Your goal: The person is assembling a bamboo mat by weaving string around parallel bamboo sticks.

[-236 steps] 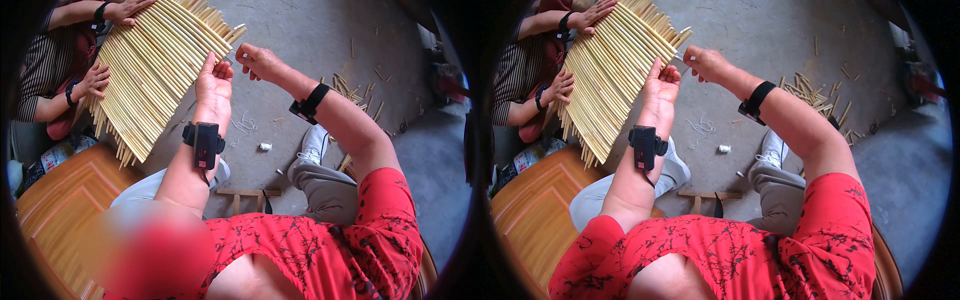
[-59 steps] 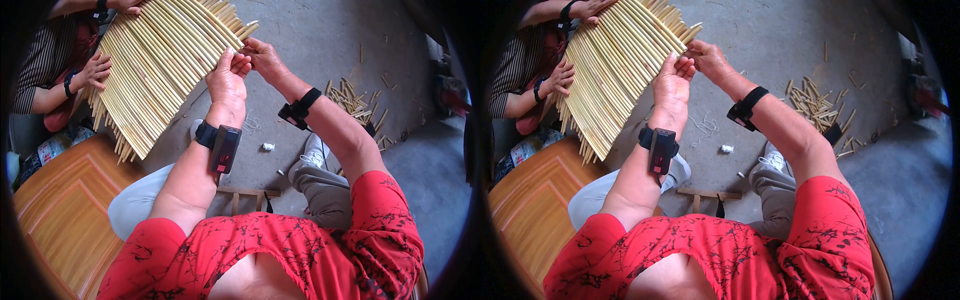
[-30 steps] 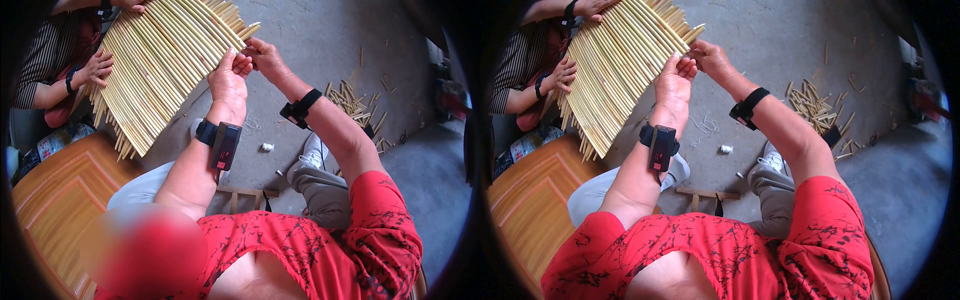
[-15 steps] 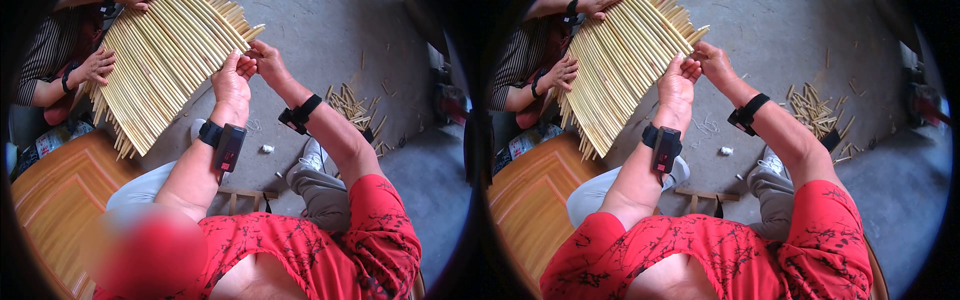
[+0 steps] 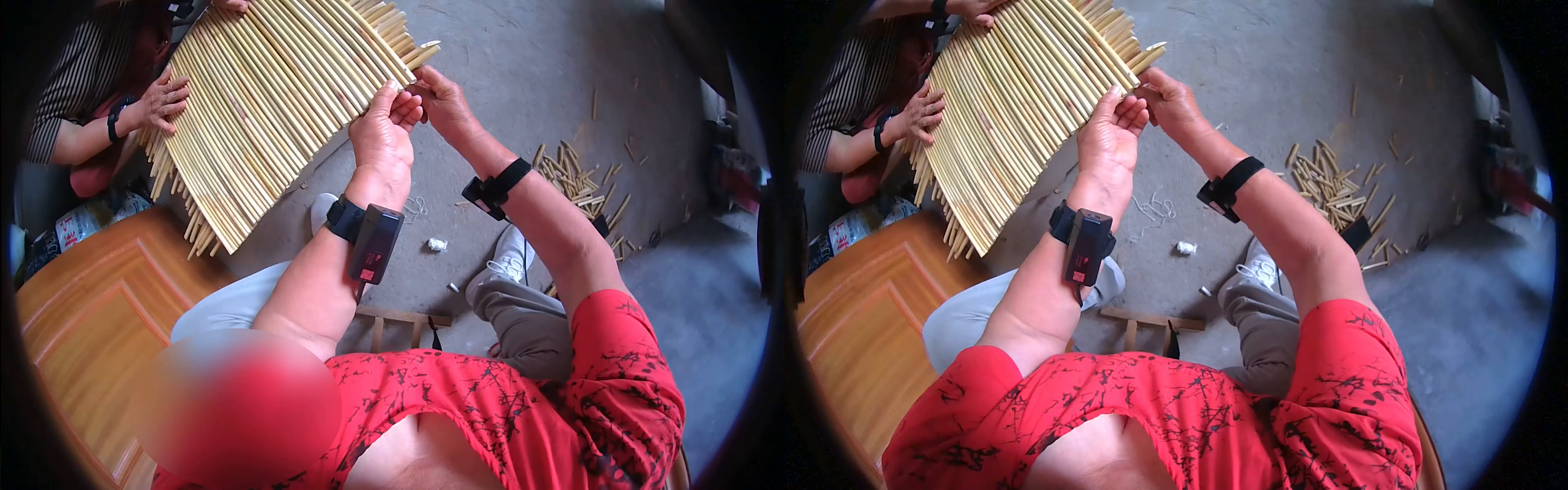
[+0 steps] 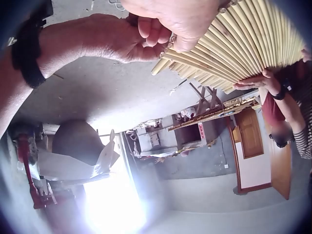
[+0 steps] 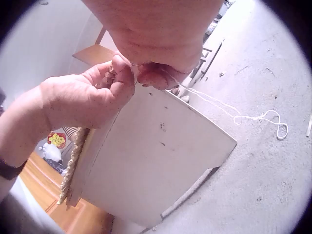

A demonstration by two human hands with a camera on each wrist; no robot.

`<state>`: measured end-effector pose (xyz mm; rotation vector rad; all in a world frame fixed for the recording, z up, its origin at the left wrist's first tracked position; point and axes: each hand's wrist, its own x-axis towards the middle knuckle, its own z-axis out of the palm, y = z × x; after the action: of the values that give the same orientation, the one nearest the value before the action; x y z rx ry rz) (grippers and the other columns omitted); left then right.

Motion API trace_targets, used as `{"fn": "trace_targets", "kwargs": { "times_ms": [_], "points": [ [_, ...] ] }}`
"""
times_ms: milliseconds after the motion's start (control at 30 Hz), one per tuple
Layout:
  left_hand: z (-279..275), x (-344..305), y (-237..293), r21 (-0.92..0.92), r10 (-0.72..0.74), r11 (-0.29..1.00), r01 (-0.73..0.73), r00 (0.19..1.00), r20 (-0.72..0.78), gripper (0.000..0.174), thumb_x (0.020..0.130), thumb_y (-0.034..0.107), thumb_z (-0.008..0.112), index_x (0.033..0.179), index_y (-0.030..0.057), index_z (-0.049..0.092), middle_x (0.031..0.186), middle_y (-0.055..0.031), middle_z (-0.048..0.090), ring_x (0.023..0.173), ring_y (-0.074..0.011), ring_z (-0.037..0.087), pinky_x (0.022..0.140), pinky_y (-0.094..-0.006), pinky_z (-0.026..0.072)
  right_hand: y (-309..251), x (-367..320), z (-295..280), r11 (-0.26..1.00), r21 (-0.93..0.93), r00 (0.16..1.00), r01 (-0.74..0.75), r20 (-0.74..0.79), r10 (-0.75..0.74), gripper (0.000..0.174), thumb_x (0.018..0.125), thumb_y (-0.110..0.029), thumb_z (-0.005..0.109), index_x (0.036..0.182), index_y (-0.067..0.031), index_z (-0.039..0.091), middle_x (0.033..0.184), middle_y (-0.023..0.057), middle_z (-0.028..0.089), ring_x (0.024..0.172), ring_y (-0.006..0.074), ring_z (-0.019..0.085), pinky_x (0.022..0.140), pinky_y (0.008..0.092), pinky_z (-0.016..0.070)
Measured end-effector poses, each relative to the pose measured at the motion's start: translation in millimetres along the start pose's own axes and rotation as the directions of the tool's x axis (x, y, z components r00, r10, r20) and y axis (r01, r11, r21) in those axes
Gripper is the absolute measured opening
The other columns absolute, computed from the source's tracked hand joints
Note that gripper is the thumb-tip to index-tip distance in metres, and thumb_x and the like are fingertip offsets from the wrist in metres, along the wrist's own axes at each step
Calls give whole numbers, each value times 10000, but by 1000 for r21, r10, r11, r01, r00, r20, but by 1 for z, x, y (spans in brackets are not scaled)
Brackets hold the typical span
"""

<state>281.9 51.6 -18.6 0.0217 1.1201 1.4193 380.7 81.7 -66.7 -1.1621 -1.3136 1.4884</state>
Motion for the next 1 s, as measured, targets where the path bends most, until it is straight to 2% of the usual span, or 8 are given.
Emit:
{"fn": "trace_targets", "kwargs": {
  "times_ms": [233, 267, 333, 433, 533, 667, 733, 1000],
  "points": [
    [1, -4, 2, 54, -11, 998, 11, 1000, 11, 167, 803, 155, 634, 878, 24, 565, 721, -66, 592, 673, -183, 598, 633, -309, 509, -6, 2, 3, 927, 369, 997, -63, -24, 77, 236, 856, 44, 471, 1030, -61, 592, 827, -7, 600, 750, 108, 556, 628, 219, 466],
    [0, -4, 2, 64, -8, 998, 7, 1000, 12, 169, 806, 164, 631, 881, 27, 564, 715, -63, 592, 670, -183, 599, 636, -314, 509, -5, 1, 3, 928, 368, 997, -65, -21, 78, 236, 856, 44, 471, 1030, -61, 592, 827, -7, 600, 750, 108, 556, 628, 219, 466],
    [1, -4, 2, 68, -18, 998, 18, 1000, 2, 173, 809, 172, 628, 883, 29, 564, 716, -63, 594, 671, -184, 600, 640, -318, 508, -3, 1, 5, 997, 63, 997, 38, -66, -34, 225, 848, 45, 484, 1015, -51, 600, 828, 8, 615, 778, 102, 562, 652, 220, 470],
    [1, -4, 3, 69, -24, 997, 24, 1000, 0, 178, 814, 183, 623, 887, 32, 564, 718, -64, 596, 671, -186, 601, 646, -324, 507, -2, 3, 5, 998, 9, 995, 62, -78, -61, 216, 843, 42, 491, 1007, -44, 602, 851, 19, 626, 798, 97, 570, 657, 222, 473],
    [1, -3, 2, 61, -26, 998, 25, 1000, 14, 180, 812, 185, 625, 890, 34, 564, 722, -64, 597, 672, -188, 602, 649, -323, 506, -8, -1, 6, 985, 170, 997, -6, -75, 19, 205, 844, 34, 490, 995, -45, 602, 846, 19, 627, 788, 102, 570, 644, 228, 474],
    [0, -2, 3, 67, -38, 997, 38, 999, 1, 176, 804, 178, 632, 890, 38, 569, 718, -60, 598, 668, -181, 602, 641, -311, 505, -5, 1, 5, 991, 135, 997, 21, -80, -11, 198, 850, 10, 492, 1009, -49, 595, 798, 20, 613, 703, 88, 552, 575, 224, 463],
    [0, -2, 3, 64, -43, 997, 43, 999, -1, 172, 800, 175, 636, 886, 40, 573, 711, -57, 599, 664, -176, 601, 630, -303, 503, -4, 2, 2, 999, -32, 997, -26, -78, 24, 178, 853, -12, 499, 1004, -48, 588, 737, 9, 583, 619, 67, 511, 506, 212, 430],
    [-2, -2, 5, 54, -38, 998, 38, 999, -10, 133, 791, 172, 646, 839, 61, 590, 679, -44, 597, 632, -162, 598, 587, -281, 493, -6, 4, 9, 994, 107, 997, -3, -78, 12, 110, 840, -18, 531, 936, -37, 580, 703, -24, 543, 603, 45, 472, 489, 200, 409]
  ]
}}
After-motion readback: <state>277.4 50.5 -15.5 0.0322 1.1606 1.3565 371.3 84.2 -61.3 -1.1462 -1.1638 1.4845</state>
